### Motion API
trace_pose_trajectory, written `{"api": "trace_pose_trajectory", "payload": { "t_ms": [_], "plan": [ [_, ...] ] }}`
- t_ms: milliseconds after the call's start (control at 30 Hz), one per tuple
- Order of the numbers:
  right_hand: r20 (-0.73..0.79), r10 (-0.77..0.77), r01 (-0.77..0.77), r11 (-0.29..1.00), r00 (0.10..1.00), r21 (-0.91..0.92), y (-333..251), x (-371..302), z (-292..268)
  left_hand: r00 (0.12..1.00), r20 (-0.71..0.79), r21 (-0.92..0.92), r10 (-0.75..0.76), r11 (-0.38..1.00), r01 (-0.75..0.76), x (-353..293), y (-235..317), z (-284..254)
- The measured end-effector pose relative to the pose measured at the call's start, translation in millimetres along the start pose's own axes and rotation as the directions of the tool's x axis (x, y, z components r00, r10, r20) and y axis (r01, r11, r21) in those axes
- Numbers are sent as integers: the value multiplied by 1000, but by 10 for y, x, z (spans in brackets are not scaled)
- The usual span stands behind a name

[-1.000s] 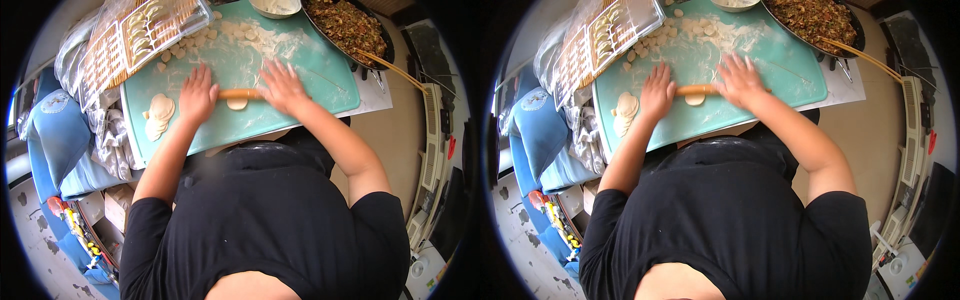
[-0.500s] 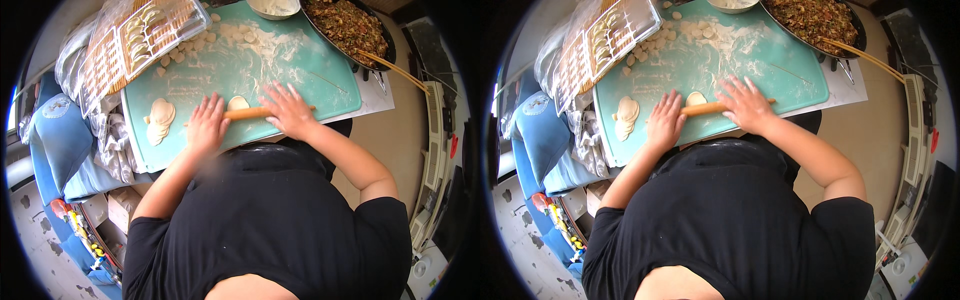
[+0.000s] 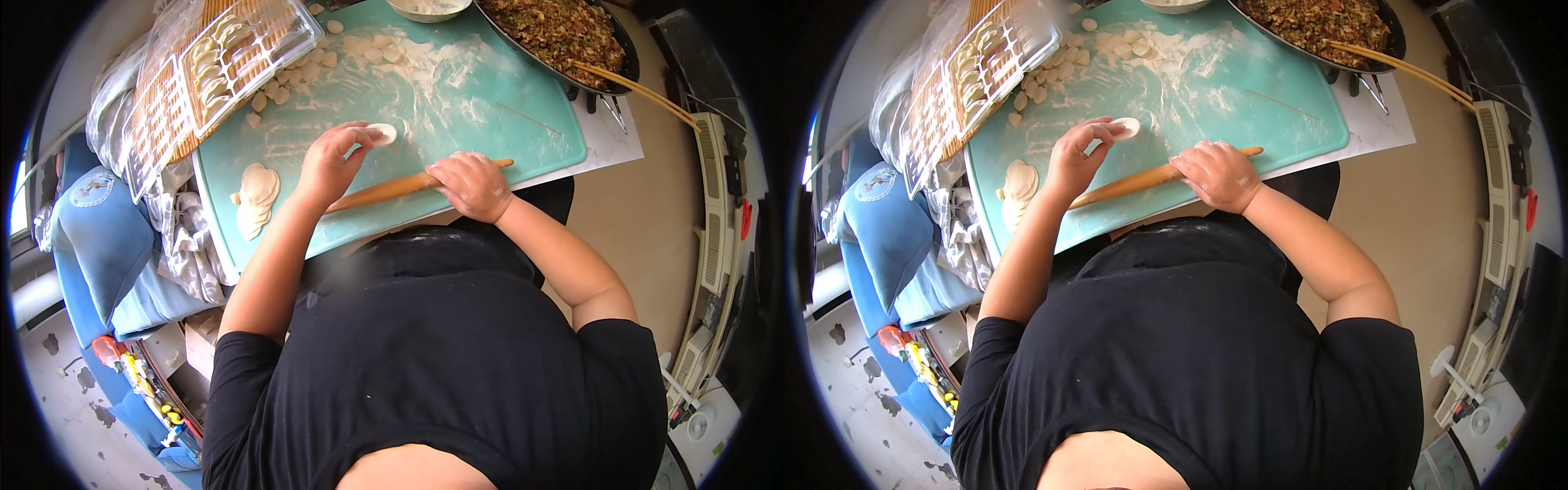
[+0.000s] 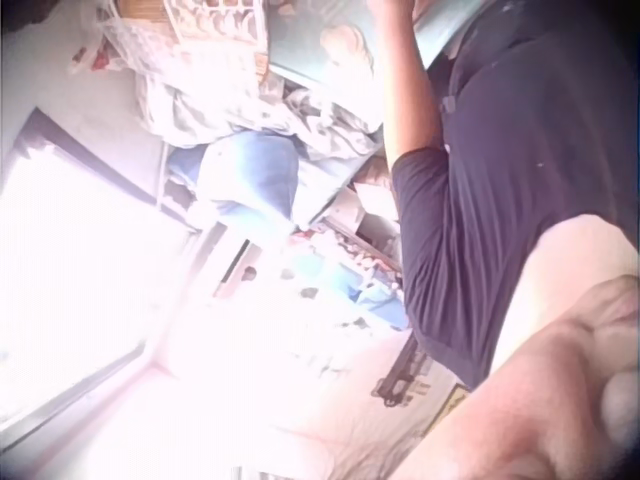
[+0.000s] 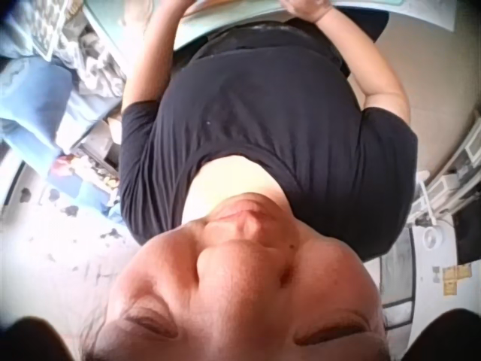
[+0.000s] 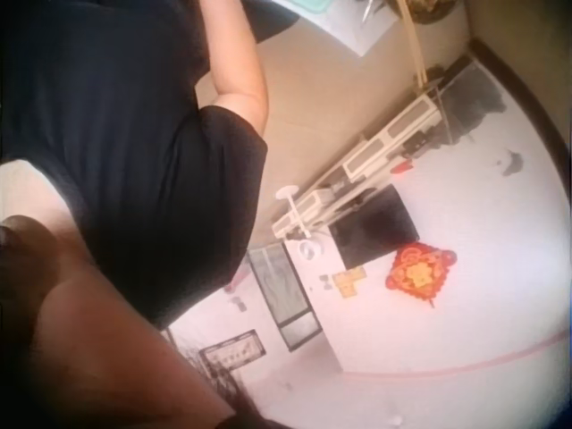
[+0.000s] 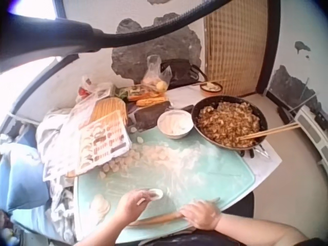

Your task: The person rolls small dough balls into thin circular wrappers using a rolling pin on a floured cutting board. They then use chopsticks to place a meat and vegetable filling onto each wrapper, fold the edges, and seal the dumplings. Finished dumplings are placed into a plastic tray.

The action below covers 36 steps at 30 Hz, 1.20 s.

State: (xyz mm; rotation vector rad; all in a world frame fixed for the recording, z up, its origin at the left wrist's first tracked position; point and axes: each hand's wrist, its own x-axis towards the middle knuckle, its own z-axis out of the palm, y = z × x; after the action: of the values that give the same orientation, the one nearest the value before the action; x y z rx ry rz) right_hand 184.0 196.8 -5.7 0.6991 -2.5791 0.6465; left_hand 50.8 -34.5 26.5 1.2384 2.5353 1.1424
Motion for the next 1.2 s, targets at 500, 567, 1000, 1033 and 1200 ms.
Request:
{"api": "trace_pose_trajectory", "payload": {
  "t_ms": [500,567,1000,1033,1200],
  "plan": [
    [234,166,-185,981,958,61,77,201,-12,969,128,539,-210,835,110,-612,101,118],
    [233,189,-166,979,954,-117,259,375,111,978,57,566,-201,813,134,-393,-109,107],
    [395,221,-59,922,892,-382,259,933,175,959,-113,602,-261,750,275,-143,-530,18],
    [349,250,-112,922,903,-371,333,969,191,947,-137,590,-291,744,314,-98,-527,5],
    [349,229,-121,945,909,-304,303,559,144,973,-59,614,-223,760,212,-429,-189,147]
  ]
}}
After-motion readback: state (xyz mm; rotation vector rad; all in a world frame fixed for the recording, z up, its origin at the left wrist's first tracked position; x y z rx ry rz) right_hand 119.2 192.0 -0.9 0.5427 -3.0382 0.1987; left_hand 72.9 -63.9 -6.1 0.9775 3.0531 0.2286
